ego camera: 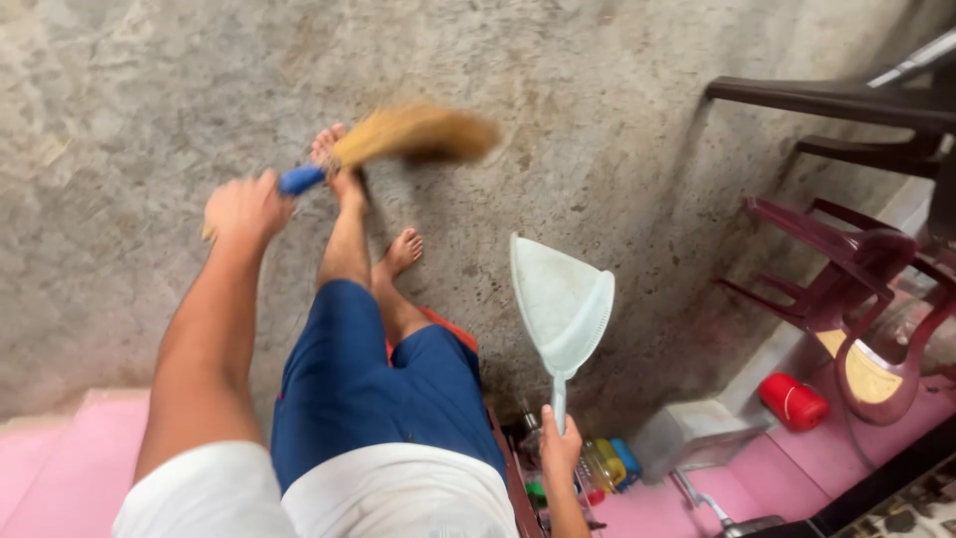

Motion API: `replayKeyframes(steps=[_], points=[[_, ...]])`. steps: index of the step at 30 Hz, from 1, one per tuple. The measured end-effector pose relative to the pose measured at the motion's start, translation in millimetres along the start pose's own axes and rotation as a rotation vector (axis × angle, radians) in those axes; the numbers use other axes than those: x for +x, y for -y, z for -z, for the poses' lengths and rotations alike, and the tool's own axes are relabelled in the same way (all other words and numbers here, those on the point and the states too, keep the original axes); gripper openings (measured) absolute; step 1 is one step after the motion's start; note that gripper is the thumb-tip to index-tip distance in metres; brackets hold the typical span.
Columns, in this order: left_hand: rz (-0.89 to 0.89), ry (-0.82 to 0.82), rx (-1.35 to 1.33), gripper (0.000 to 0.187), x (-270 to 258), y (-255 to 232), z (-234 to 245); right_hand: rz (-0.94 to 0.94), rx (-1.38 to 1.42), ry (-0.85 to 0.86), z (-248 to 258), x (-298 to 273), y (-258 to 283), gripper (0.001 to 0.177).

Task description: Sweeping the floor using a broom and a dustpan in a room.

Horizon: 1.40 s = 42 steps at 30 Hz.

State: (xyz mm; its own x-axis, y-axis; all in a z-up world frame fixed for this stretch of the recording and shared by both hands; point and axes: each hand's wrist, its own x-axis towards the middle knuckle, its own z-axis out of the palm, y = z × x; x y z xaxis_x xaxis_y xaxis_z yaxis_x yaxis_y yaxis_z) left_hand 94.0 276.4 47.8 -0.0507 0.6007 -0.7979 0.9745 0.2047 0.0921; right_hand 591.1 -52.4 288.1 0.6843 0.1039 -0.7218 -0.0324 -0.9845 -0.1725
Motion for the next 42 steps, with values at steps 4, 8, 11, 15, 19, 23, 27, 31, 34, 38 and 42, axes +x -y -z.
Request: replayKeyframes(steps=[4,8,11,15,19,23,27,31,34,38,42], points=[[0.042,0.008,-0.047,0.049,41,2,56,-0.024,-0.053,-0.071,-12,5,51,0.028],[0.072,-0.073,-0.072,0.05,55,14,94,-0.024,0.025,-0.019,-20,2,98,0.029],[0.001,-0.123,-0.113,0.052,19,22,121,-0.032,0.086,0.009,-24,2,122,0.028],[-0.061,-0.077,-0.161,0.054,-50,12,119,-0.03,0.123,0.013,-25,20,147,0.026],[0.004,0.15,-0.15,0.063,-73,-65,91,0.014,0.123,0.086,-14,43,178,0.031],[-0.071,0.183,-0.308,0.056,-25,-177,26,0.033,0.076,0.065,-3,81,221,0.025],[0.084,0.133,-0.345,0.05,51,-266,-24,0.1,-0.073,0.093,31,120,267,0.028],[0.218,0.167,-0.4,0.058,74,-273,-5,0.158,-0.133,0.127,67,168,292,0.027],[0.253,0.063,-0.38,0.058,83,-256,-7,0.251,-0.195,0.189,93,194,302,0.029],[0.356,-0.415,-0.095,0.058,73,-239,43,0.36,-0.46,0.08,99,219,325,0.03],[0.355,-0.139,-0.429,0.058,42,-218,76,0.288,-0.354,0.133,93,244,332,0.031]])
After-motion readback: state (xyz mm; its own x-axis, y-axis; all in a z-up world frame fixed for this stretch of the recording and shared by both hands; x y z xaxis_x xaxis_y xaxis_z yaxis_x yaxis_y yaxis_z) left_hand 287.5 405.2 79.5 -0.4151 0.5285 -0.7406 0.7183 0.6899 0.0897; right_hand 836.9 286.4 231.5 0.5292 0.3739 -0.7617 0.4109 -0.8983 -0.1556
